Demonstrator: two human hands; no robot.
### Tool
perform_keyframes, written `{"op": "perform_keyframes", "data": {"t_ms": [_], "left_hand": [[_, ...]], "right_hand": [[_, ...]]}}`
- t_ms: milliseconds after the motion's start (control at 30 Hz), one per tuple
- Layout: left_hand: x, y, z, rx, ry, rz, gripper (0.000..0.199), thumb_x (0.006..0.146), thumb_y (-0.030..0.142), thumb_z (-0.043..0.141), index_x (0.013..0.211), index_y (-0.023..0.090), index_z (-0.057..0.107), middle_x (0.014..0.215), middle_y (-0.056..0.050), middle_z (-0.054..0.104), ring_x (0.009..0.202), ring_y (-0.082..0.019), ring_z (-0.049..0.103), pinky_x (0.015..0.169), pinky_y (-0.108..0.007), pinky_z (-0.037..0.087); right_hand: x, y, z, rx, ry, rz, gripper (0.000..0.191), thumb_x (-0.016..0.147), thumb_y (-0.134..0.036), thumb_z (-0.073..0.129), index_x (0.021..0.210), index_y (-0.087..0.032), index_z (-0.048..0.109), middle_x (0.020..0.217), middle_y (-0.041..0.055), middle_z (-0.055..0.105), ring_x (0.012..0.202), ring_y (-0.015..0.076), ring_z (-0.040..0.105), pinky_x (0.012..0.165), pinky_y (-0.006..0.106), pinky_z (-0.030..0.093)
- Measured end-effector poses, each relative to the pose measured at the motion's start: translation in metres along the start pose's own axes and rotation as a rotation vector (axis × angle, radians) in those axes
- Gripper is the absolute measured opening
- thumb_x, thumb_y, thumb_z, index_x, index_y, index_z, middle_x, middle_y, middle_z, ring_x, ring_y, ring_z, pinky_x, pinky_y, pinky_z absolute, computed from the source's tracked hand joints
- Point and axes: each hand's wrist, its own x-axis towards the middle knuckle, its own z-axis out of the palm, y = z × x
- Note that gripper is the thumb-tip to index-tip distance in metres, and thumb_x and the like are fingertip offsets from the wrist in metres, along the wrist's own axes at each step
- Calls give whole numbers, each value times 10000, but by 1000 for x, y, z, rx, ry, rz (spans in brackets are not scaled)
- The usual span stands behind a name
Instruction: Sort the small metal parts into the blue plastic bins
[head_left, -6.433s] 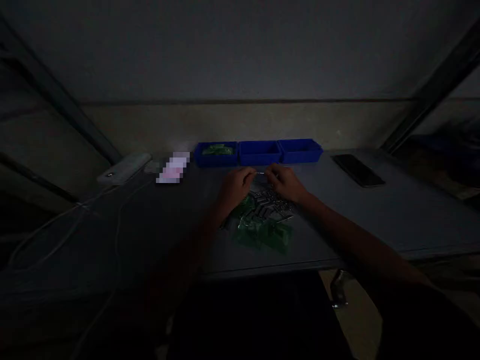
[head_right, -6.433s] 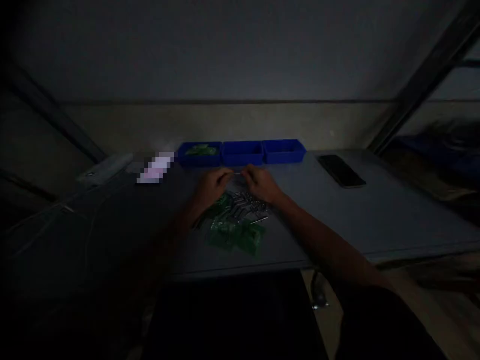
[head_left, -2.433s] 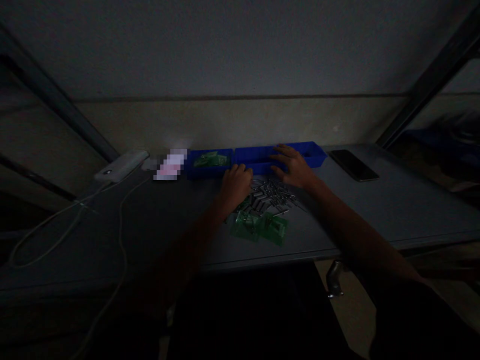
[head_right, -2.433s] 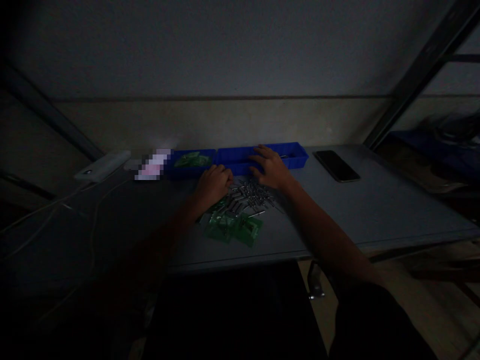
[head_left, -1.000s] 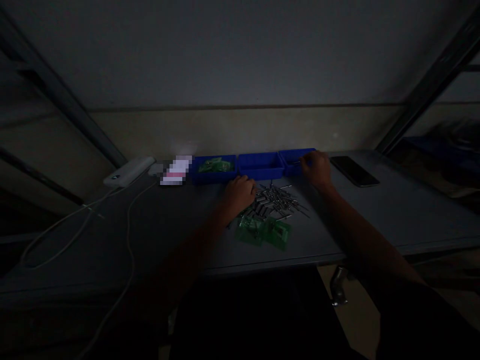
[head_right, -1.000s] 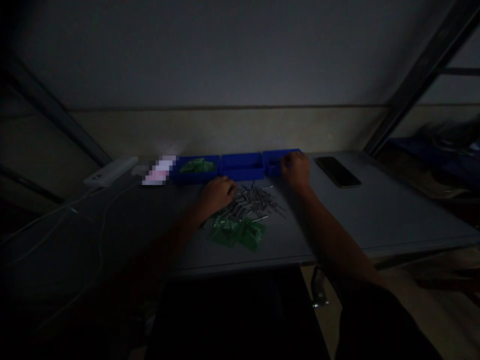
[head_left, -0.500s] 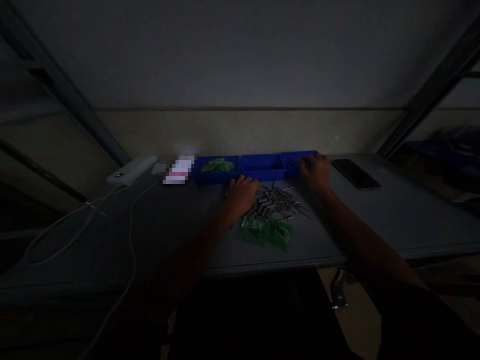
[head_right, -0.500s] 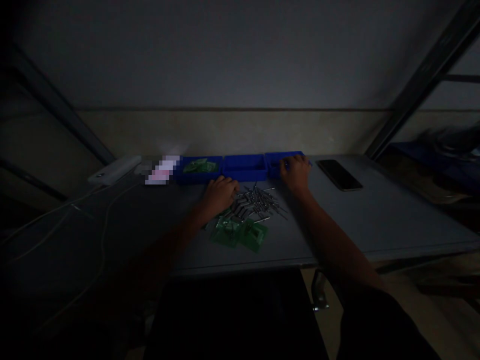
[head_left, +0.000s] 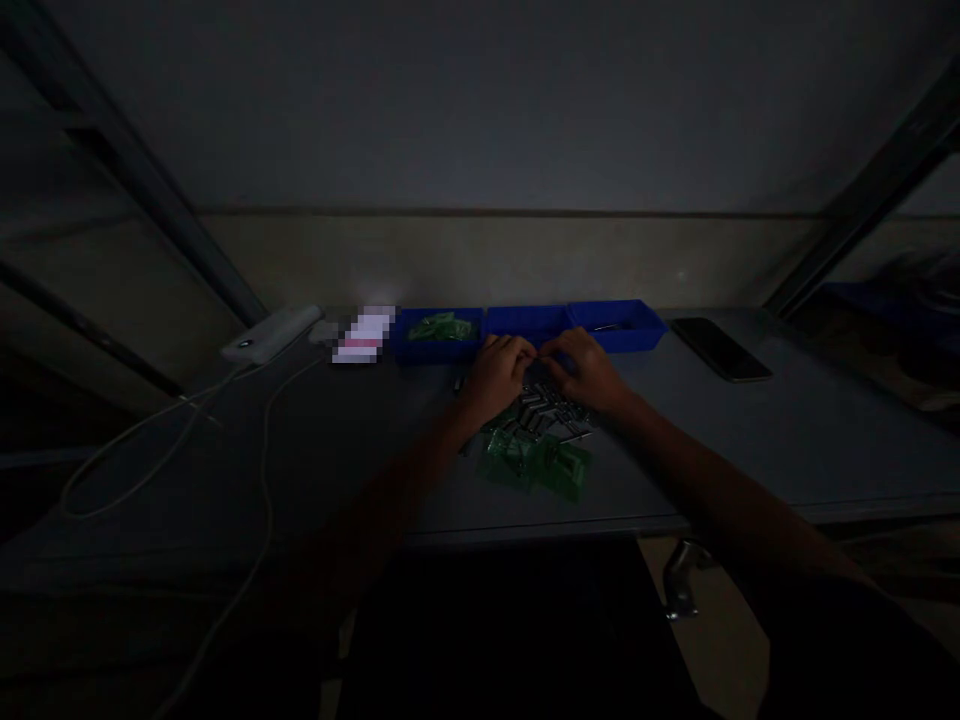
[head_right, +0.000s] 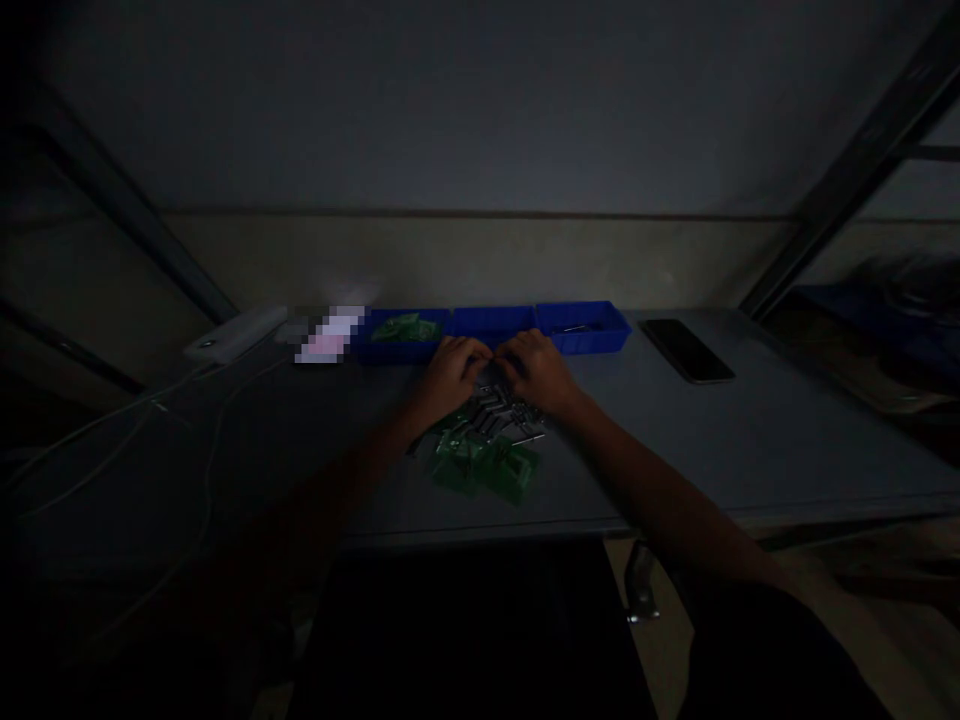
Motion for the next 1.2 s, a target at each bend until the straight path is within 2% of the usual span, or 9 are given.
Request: {"op": "perform_keyframes", "data": {"t_ms": [200, 367, 500, 600, 700, 867, 1033, 1200], "left_hand": [[0, 1, 1, -77, 96, -65, 135, 889, 208, 450, 975, 177, 549, 984, -56, 649, 968, -186, 547, 899, -319, 403], [1, -2, 0, -26, 72, -47, 167, 909, 226, 414, 888, 170, 571, 917, -58, 655, 914, -185, 569, 899, -331, 398], [-1, -3, 4, 19, -36, -50, 217, 918, 226, 383, 921, 168, 593, 937, -67, 653, 925, -189, 571, 867, -321, 421], [-5, -3, 7, 159, -172, -15, 235, 896, 215, 421, 1057, 182, 589, 1027, -75, 637, 986, -206, 548, 880, -334, 417], [-8, -1, 8, 296, -256, -6, 310, 883, 239, 446, 1169, 224, 565, 1075, -76, 613, 1024, -226, 520, 880, -351, 412], [-9, 2, 5, 348, -277, -17, 264, 891, 267, 424, 1065, 243, 621, 1044, -78, 603, 1015, -246, 506, 840, -376, 416], [-10, 6, 2, 353, -250, -17, 220, 895, 251, 401, 931, 208, 614, 1004, -81, 611, 985, -242, 510, 812, -379, 418], [-11, 9, 1, 355, -242, -33, 201, 885, 236, 394, 884, 187, 589, 1009, -93, 616, 980, -248, 517, 814, -397, 419]], "right_hand": [[1, 5, -5, 25, 62, 28, 173, 889, -279, 435, 832, -211, 584, 818, 70, 618, 808, 221, 527, 766, 377, 418], [1, 3, -5, 33, 84, 51, 281, 917, -367, 388, 768, -211, 569, 772, 67, 599, 777, 214, 522, 745, 362, 420], [2, 12, -7, -25, 117, 97, 353, 918, -426, 373, 681, -224, 538, 709, 62, 578, 750, 215, 515, 730, 360, 413], [2, 33, -13, -126, 201, 216, 361, 910, -429, 374, 649, -228, 522, 668, 59, 563, 724, 222, 509, 723, 368, 405], [-2, 59, -20, -241, 301, 353, 318, 896, -386, 392, 669, -218, 537, 686, 69, 579, 719, 225, 510, 729, 375, 404], [-10, 83, -25, -358, 334, 497, 208, 850, -305, 452, 750, -186, 590, 788, 110, 621, 770, 240, 527, 747, 386, 403], [-11, 79, -20, -396, 301, 501, 202, 839, -312, 480, 817, -168, 619, 855, 134, 625, 871, 279, 516, 789, 428, 387], [-5, 58, -17, -325, 304, 372, 200, 843, -331, 494, 829, -181, 625, 847, 113, 617, 879, 274, 510, 814, 441, 387]]}}
